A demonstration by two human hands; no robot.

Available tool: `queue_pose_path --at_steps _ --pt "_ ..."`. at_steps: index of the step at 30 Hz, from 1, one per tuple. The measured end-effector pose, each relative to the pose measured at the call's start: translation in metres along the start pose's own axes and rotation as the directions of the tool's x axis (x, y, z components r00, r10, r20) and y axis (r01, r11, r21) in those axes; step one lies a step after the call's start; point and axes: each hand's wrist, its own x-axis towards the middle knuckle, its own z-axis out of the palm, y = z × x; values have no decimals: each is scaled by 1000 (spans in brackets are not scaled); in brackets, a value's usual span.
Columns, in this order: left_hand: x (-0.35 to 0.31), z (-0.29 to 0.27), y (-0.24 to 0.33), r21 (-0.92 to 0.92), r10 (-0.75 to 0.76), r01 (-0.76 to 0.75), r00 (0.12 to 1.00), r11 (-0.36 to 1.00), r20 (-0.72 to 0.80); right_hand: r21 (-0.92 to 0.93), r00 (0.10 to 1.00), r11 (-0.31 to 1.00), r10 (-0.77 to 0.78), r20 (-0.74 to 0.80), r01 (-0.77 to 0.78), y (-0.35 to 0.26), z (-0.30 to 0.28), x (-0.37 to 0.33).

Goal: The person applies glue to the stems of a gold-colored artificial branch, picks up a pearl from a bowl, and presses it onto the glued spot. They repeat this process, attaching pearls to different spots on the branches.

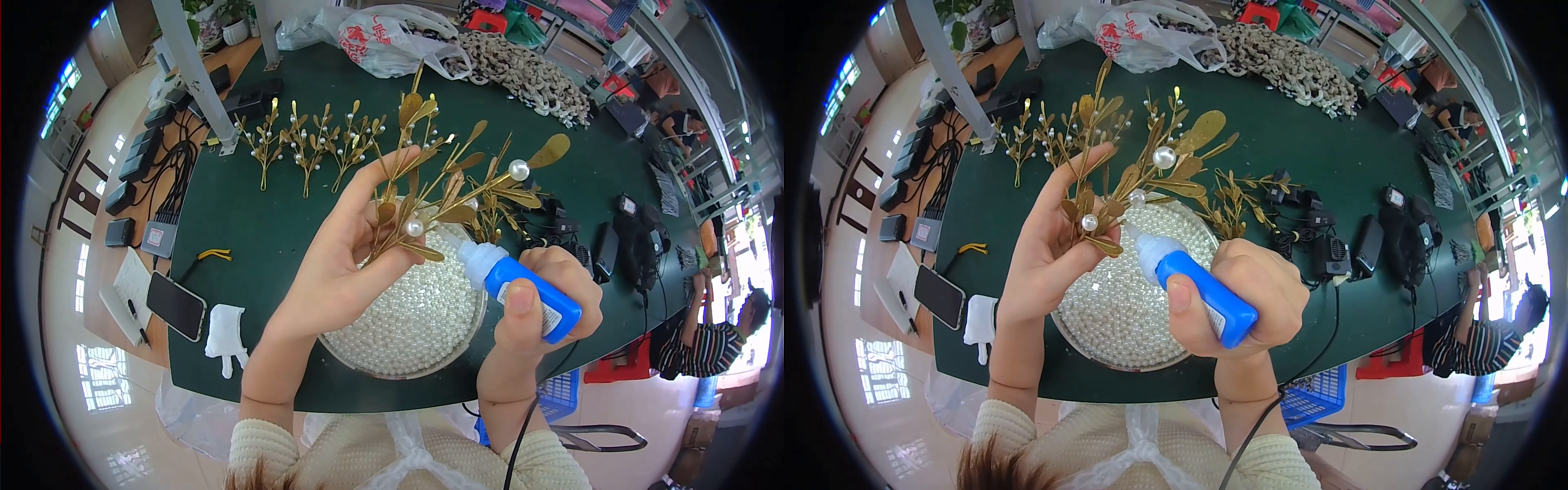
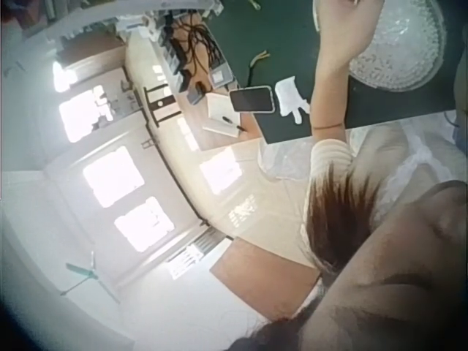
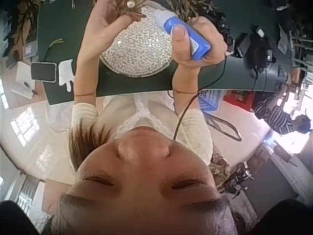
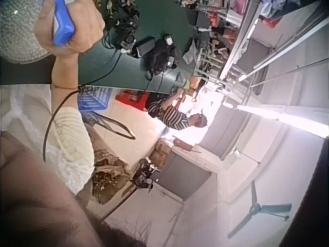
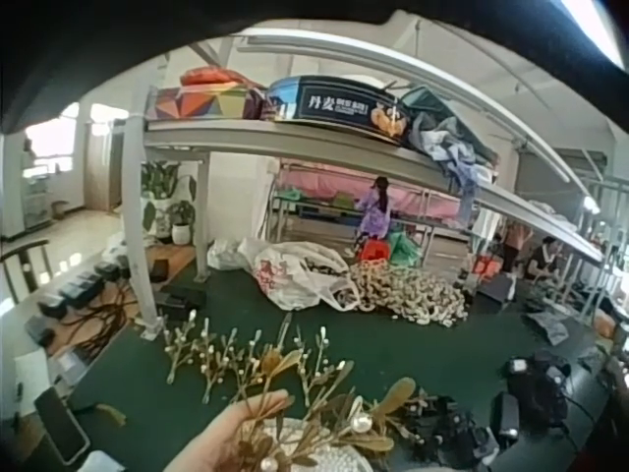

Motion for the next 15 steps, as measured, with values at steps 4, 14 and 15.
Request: queue_pose_path --at_steps 4,14,15 --pt "2 -3 -4 15 -12 11 999 1000 30 25 1000 1000 -13 -11 13 3 2 -1" --pt "5 -19 3 -53 139 -136 988 989 67 515 738 801 540 -405 -304 3 -28 17" --pt "6 -15 2 -41 151 -152 988 988 -14 556 833 768 506 -223 -318 3 -42 19"
